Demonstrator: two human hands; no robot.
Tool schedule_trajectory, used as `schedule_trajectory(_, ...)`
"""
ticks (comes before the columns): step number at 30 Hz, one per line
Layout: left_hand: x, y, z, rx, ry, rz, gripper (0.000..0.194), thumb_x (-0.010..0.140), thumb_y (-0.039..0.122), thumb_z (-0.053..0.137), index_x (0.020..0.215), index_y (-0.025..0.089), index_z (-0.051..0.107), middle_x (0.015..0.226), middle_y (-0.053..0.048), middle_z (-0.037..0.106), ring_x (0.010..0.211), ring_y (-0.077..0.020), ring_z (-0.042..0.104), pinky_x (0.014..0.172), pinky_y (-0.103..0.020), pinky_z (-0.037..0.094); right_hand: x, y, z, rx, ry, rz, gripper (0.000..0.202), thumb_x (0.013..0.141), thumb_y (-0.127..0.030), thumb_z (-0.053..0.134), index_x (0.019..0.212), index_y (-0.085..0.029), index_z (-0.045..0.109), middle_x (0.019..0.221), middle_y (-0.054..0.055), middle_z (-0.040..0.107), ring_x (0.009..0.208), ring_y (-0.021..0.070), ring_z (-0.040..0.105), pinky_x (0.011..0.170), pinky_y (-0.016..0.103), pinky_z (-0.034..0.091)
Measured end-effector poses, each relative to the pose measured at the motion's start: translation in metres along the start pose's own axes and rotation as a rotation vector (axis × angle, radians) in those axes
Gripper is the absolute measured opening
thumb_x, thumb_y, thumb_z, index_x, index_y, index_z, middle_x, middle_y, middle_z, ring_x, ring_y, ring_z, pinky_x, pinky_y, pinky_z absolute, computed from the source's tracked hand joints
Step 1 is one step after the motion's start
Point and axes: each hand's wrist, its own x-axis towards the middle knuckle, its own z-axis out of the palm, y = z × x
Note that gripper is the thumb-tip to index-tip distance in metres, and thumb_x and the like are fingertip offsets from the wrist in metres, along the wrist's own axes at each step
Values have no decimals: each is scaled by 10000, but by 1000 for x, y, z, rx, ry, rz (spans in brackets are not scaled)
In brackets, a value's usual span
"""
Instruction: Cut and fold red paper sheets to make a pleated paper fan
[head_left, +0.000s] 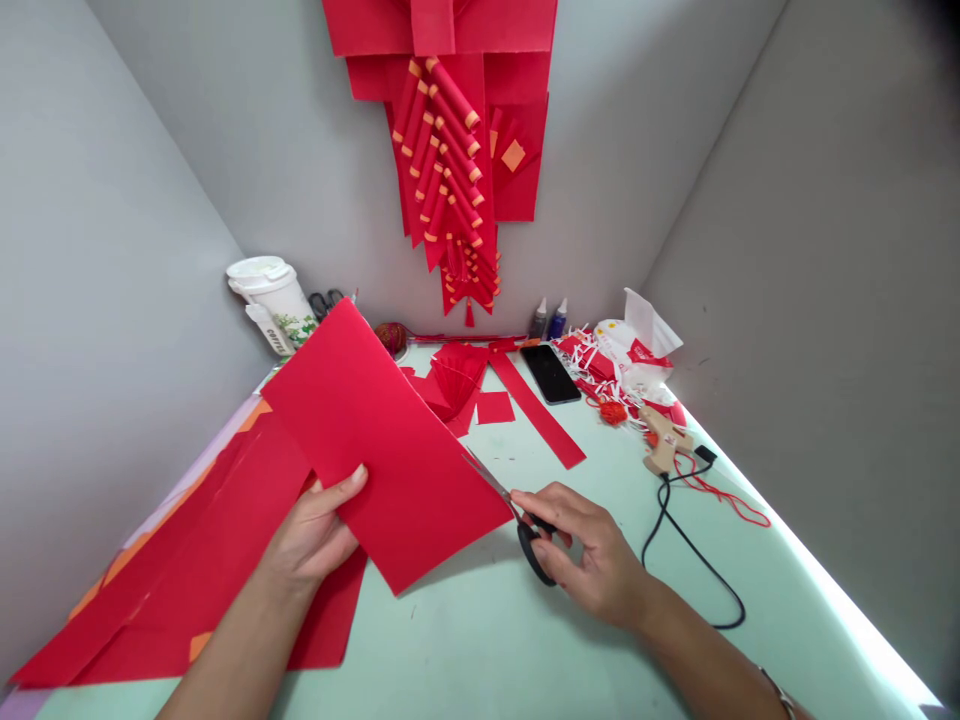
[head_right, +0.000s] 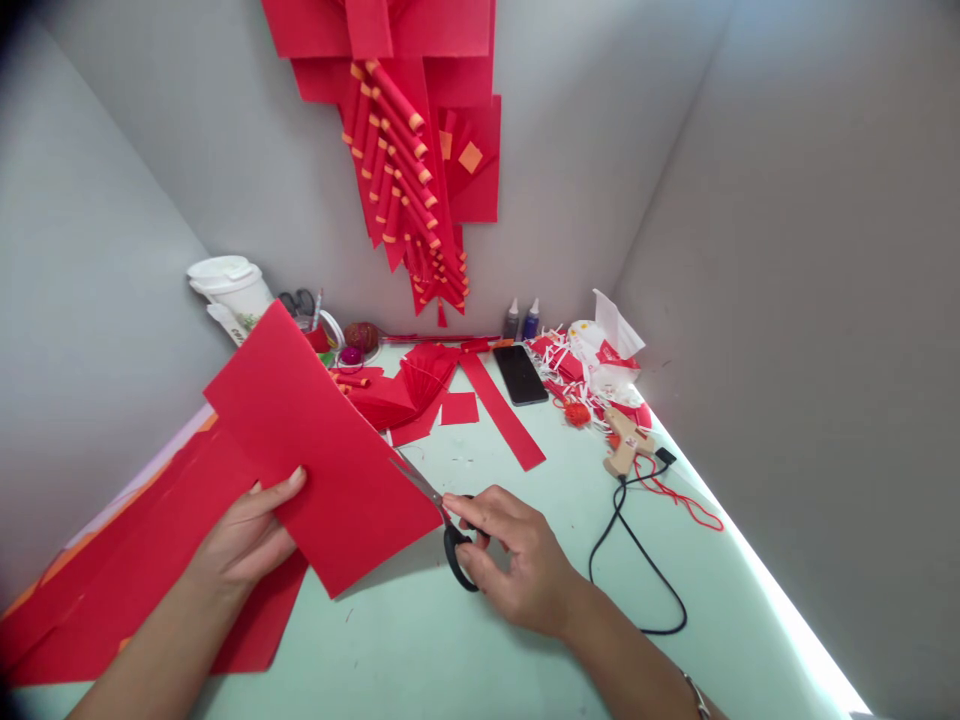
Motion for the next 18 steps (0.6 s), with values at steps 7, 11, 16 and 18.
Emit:
schedule_trajectory(7,0,1,-3,7,-16,-13,347,669,74,791,993,179,726,948,-83,783,817,-275,747,780,-364,622,-1,0,1,-12,18,-38,547,840,-70,548,1346,-279,564,946,55,602,735,131,540,642,245,518)
schedule_trajectory(11,-1,1,-2,9,-18,-7,322,677,67,780,975,176,726,945,-84,784,832,-280,747,812,-365,613,0,0,1,-46,16,-62,538,845,-84,548,1348,-275,562,951,57,615,736,137,553,643,256,520)
schedule_trajectory(16,-2,0,1,41,14,7,338,686,62,770,1002,171,718,958,-94,780,898,-302,735,856,-398,598,-1,0,1,-73,3,-69,534,855,-93,543,1356,-276,553,964,60,615,726,138,569,652,273,519)
schedule_trajectory(18,-2,0,1,43,13,7,339,686,78,777,1007,169,717,997,-106,773,950,-321,720,892,-416,580,-2,1,1,-78,2,-71,533,859,-96,543,1360,-276,548,967,62,612,727,140,575,657,280,520)
